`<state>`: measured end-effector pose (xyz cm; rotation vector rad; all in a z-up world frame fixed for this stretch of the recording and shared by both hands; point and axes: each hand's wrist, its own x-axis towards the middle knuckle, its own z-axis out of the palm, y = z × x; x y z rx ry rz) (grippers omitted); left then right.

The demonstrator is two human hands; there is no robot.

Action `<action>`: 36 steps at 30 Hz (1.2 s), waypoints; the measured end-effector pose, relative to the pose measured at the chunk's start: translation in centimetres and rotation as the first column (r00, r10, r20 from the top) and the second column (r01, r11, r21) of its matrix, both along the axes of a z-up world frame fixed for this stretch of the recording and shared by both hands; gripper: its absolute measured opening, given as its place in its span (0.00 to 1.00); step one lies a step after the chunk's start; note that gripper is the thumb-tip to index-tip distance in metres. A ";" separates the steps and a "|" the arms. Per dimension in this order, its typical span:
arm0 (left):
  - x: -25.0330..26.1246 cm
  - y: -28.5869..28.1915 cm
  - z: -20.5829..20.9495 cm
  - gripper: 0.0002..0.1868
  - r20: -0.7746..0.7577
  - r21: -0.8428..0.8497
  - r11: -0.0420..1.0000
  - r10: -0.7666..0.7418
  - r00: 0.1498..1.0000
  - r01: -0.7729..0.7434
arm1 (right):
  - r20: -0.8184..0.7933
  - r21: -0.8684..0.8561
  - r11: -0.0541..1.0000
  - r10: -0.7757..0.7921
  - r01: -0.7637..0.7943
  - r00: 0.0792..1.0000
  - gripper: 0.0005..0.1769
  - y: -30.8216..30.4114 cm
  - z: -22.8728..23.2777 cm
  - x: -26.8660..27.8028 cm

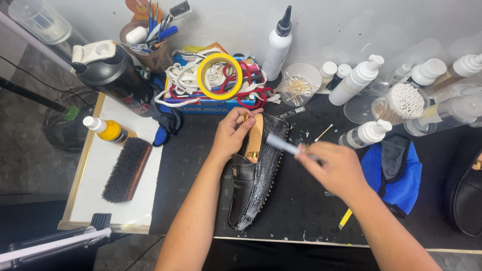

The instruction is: The person cleans a black studded loafer by applying white foam to the sole and upper, scrubbing with a toothbrush, and wiping with a blue cloth. They rotate the shoe to clean different sides, including the sole, toe, and heel.

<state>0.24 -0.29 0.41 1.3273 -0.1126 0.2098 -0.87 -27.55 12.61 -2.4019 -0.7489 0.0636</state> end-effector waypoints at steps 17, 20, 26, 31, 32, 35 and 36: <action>-0.2 -0.3 -0.1 0.06 0.023 -0.040 0.999 -0.023 0.999 0.024 | -0.039 0.072 0.996 -0.046 0.049 0.998 0.12 -0.5 -1.8 2.9; -0.2 -0.2 0.4 0.06 -0.078 -0.010 1.000 -0.002 0.997 0.001 | -0.114 0.098 0.993 -0.057 0.069 0.992 0.12 0.6 -1.1 3.9; -0.4 -0.3 0.0 0.05 -0.044 0.019 1.000 0.007 0.999 -0.006 | -0.053 -0.050 0.992 -0.116 0.113 0.992 0.13 1.8 -0.4 4.1; -0.1 -0.2 0.3 0.05 -0.059 -0.035 0.999 -0.015 0.998 0.013 | -0.075 0.057 0.997 -0.041 0.045 0.996 0.14 0.9 -0.7 4.7; -0.1 -0.1 0.2 0.05 -0.054 -0.025 1.000 -0.012 0.998 0.011 | -0.204 0.011 0.985 -0.169 0.174 0.964 0.14 0.9 -0.7 4.4; -0.2 -0.2 0.0 0.05 -0.032 0.027 1.000 0.009 0.999 -0.008 | -0.111 -0.014 0.982 -0.191 0.190 0.975 0.17 0.8 0.1 1.8; 0.1 -0.1 0.1 0.05 -0.025 0.032 0.999 0.003 1.000 -0.002 | 0.006 0.002 0.991 -0.133 0.133 0.991 0.19 1.0 0.7 0.7</action>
